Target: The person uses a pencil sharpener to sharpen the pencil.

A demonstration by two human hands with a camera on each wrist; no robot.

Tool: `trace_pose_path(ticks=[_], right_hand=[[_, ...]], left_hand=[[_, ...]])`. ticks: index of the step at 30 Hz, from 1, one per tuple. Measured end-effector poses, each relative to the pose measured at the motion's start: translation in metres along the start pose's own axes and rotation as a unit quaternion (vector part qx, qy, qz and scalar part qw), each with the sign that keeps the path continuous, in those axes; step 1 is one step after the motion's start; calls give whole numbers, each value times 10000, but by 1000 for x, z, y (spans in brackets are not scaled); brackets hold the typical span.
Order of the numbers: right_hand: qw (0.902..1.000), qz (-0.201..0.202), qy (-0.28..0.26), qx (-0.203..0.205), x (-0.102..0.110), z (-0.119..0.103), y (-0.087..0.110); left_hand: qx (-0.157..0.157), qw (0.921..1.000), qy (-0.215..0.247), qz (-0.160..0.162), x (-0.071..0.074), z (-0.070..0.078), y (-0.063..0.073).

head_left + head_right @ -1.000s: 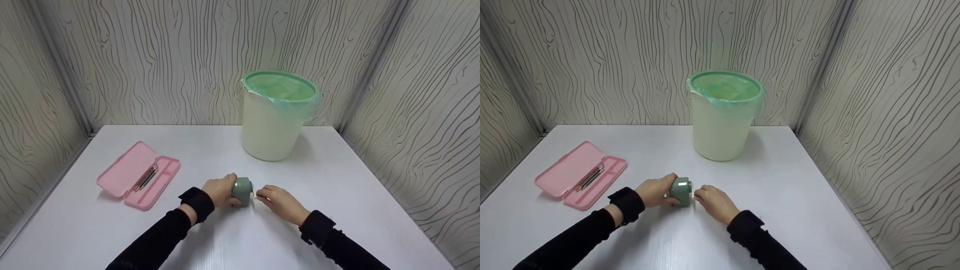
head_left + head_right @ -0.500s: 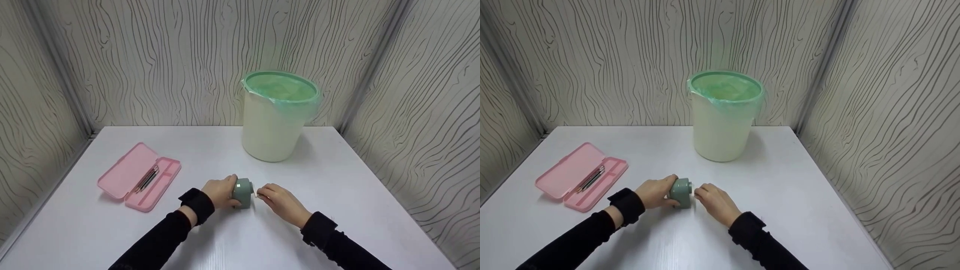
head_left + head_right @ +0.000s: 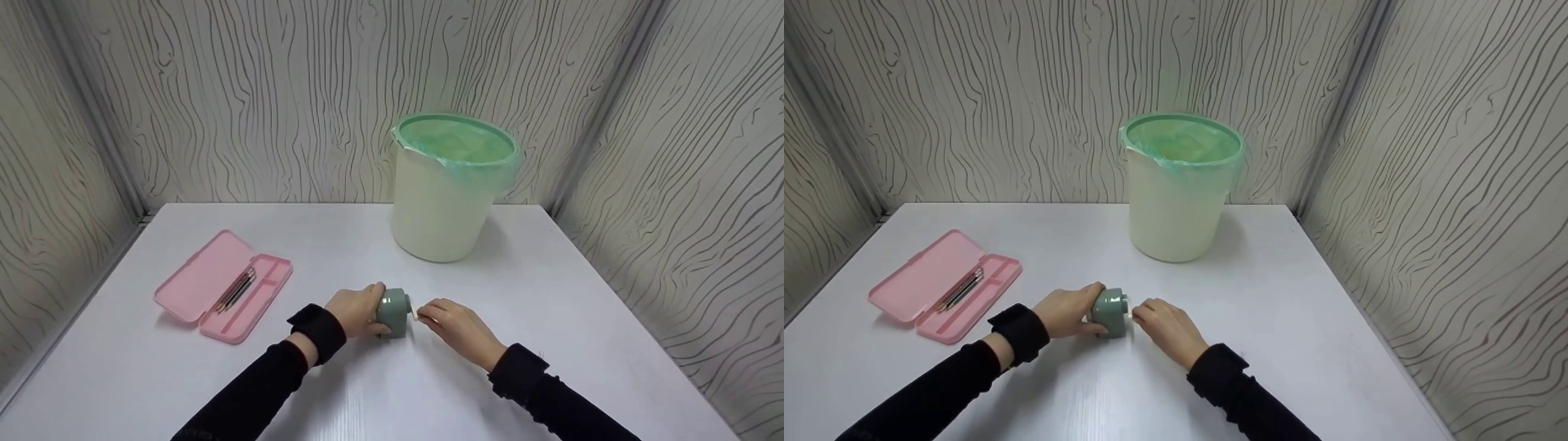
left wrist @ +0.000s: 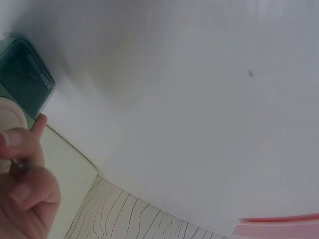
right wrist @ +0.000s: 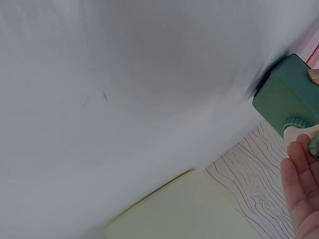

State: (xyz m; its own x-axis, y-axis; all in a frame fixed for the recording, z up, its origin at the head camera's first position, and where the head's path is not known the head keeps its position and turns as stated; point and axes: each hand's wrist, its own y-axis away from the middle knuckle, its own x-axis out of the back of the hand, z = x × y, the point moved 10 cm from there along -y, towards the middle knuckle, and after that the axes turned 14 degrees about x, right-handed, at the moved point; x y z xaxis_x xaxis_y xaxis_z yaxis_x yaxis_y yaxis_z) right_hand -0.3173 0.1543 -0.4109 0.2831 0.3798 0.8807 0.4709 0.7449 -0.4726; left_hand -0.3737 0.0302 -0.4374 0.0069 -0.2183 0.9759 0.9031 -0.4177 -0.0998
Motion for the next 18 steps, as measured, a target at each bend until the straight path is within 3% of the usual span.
trace_pose_path(ticks=[8, 18], right_hand=[[9999, -77, -107, -95, -2, 2, 2], [9999, -12, -139, -2, -4, 0, 4]], left_hand=[[104, 9999, 118, 55, -3, -1, -1], [285, 9963, 738, -327, -8, -3, -2]])
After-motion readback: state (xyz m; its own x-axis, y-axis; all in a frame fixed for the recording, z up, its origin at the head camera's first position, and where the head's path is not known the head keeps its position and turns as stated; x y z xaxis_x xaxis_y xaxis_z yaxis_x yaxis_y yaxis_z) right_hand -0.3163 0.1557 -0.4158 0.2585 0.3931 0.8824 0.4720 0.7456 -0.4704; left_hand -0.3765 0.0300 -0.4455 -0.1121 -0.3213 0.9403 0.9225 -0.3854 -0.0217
